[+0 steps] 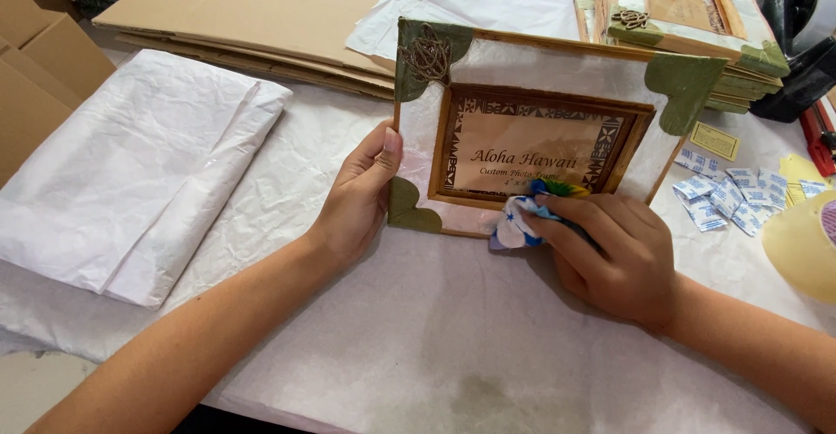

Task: A person cleans a decorative picture frame with a cloth and then applies adhesive or finishing material to the corners using a blue applicator tool.

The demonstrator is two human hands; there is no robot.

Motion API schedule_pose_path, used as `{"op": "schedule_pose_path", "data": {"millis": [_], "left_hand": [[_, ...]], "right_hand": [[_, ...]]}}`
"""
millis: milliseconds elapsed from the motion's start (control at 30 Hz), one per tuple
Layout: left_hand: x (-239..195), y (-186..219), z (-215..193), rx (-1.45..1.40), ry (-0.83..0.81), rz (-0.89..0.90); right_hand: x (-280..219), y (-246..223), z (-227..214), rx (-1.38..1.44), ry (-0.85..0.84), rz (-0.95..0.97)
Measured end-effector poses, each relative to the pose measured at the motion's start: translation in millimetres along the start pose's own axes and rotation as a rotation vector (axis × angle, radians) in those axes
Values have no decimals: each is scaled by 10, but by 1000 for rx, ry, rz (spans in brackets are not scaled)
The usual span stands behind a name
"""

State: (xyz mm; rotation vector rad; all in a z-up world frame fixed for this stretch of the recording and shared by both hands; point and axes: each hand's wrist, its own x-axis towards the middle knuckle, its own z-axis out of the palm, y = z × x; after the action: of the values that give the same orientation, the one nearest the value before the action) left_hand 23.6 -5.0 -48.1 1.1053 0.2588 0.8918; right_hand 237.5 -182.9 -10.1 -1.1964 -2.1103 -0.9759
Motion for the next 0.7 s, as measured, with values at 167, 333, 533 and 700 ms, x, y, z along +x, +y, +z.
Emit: {"op": "schedule_pose_path", "data": {"millis": [167, 333, 533, 700], "left_hand": [[63, -93, -138, 24, -10, -1], [31, -13, -73, 5, -11, -7], [58, -27, -101, 2, -20, 4], [-37, 217, 103, -21, 60, -113]], "right_hand": [[-143, 91, 56, -27, -6, -31], [177, -93, -2, 153, 79, -252], [294, -137, -65, 47, 32, -357], [77, -128, -151, -34, -215, -387]]}}
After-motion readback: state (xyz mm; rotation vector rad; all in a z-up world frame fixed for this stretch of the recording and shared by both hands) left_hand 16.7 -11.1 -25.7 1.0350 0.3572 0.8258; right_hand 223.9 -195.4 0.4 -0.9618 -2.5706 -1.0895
